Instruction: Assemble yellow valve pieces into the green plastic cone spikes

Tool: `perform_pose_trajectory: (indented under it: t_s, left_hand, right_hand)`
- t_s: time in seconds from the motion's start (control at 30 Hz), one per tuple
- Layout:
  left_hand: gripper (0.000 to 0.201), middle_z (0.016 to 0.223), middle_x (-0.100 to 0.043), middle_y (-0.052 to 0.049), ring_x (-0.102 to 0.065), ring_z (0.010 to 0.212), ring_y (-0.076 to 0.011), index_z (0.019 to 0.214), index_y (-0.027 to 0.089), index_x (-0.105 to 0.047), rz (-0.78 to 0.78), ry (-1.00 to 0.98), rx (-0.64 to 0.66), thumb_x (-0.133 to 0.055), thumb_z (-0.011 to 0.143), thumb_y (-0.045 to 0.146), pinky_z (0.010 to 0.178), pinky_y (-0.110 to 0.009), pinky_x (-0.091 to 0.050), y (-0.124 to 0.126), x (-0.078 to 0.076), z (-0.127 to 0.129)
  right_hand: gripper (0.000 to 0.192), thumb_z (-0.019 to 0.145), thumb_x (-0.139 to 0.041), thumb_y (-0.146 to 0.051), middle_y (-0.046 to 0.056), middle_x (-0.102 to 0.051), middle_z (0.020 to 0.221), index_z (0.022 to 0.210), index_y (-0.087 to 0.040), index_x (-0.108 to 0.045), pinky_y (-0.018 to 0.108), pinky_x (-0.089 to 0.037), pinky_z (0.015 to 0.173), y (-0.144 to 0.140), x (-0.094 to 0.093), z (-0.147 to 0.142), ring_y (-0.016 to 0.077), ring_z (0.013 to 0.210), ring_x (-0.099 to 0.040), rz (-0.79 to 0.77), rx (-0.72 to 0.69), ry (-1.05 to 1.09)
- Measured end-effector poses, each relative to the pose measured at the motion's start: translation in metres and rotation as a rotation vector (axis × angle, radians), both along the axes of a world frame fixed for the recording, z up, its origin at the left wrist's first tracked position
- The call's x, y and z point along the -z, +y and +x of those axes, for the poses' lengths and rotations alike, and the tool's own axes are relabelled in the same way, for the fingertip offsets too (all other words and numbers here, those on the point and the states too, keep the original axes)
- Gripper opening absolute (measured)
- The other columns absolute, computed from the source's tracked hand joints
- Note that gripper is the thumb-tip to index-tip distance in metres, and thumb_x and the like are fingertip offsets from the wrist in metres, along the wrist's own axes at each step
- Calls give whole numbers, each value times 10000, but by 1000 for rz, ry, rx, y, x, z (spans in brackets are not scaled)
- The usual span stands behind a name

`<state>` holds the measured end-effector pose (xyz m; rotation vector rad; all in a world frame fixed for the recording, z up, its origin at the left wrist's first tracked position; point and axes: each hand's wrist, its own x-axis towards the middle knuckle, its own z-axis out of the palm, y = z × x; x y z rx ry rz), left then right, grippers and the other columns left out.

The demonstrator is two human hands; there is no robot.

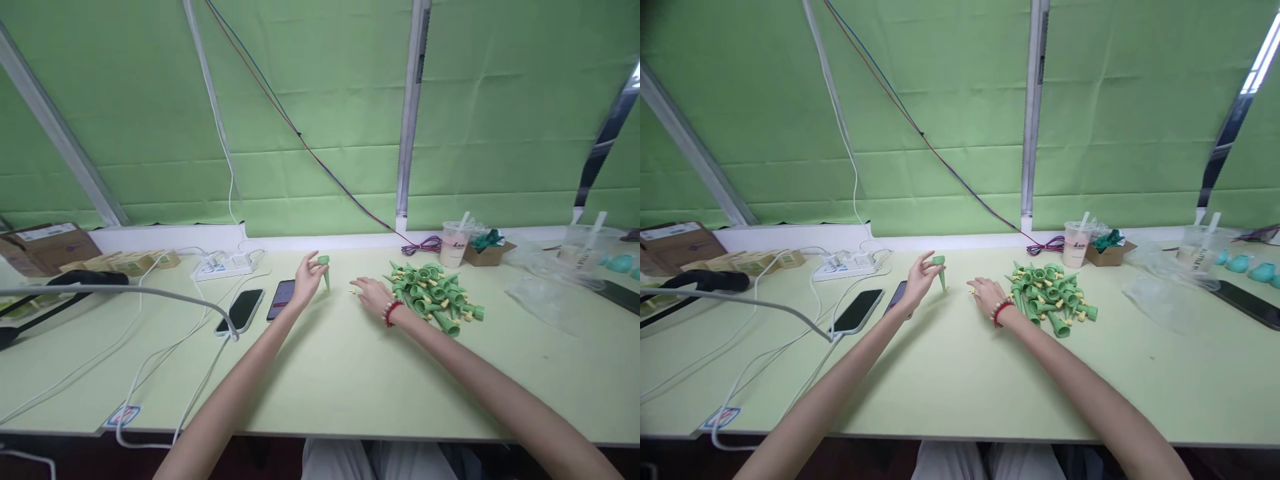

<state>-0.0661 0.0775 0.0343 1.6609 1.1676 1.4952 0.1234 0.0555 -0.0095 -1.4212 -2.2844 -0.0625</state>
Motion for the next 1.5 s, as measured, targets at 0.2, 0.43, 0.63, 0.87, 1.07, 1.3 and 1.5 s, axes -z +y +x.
perform_pose_trajectory:
  t_s: [0.2,0.43,0.63,0.87,1.07,1.3,1.5]
  left_hand:
    - [498,1150,-585,-145,-671,720,-196,1133,133,-479,-226,-297,266,-634,715,355,894,-440,-458,-30,12,0]
    - [394,1105,-628,-124,-636,936,-227,1072,143,-512,-334,-459,423,-634,739,314,1014,-403,-367,-43,11,1]
    - [304,1141,-611,-111,-592,1033,-220,1034,156,-543,-440,-522,573,-611,763,274,1029,-369,-356,-49,19,5]
    - [358,1189,-574,-120,-592,1031,-213,1021,150,-571,-530,-429,608,-687,686,196,997,-357,-399,-51,29,6]
    - [411,1152,-594,-101,-622,964,-190,1040,166,-571,-538,-342,586,-717,659,217,955,-348,-431,-52,34,10]
    - [599,1065,-634,-127,-664,814,-199,1204,192,-460,-579,-281,542,-711,669,286,808,-348,-506,-55,34,9]
    - [599,981,-656,-122,-671,750,-200,1208,197,-445,-528,-200,581,-702,678,306,751,-351,-512,-61,33,13]
  right_hand:
    - [375,878,-364,-139,77,-537,1253,1182,-264,-544,354,-413,858,22,30,-16,197,1094,-527,-95,51,-71]
    - [185,849,-503,-257,68,-656,945,942,-223,-659,308,-408,778,6,28,-7,195,938,-574,-5,17,-70]
    - [236,873,-428,-291,73,-670,871,871,-182,-637,313,-442,747,-9,23,1,178,822,-605,-4,-47,271]
    - [417,664,-614,-499,109,-685,883,914,-167,-578,313,-517,631,-14,15,11,191,759,-647,-348,20,1234]
    - [480,615,-687,-443,79,-693,905,1019,-207,-581,297,-511,689,-21,14,10,172,834,-642,-491,-80,1447]
    - [384,562,-718,-467,57,-677,892,817,-185,-664,254,-487,661,-23,12,2,161,833,-629,-579,-102,1550]
    - [355,536,-738,-475,40,-677,806,670,-165,-628,218,-472,594,-25,9,2,131,746,-623,-568,-99,1598]
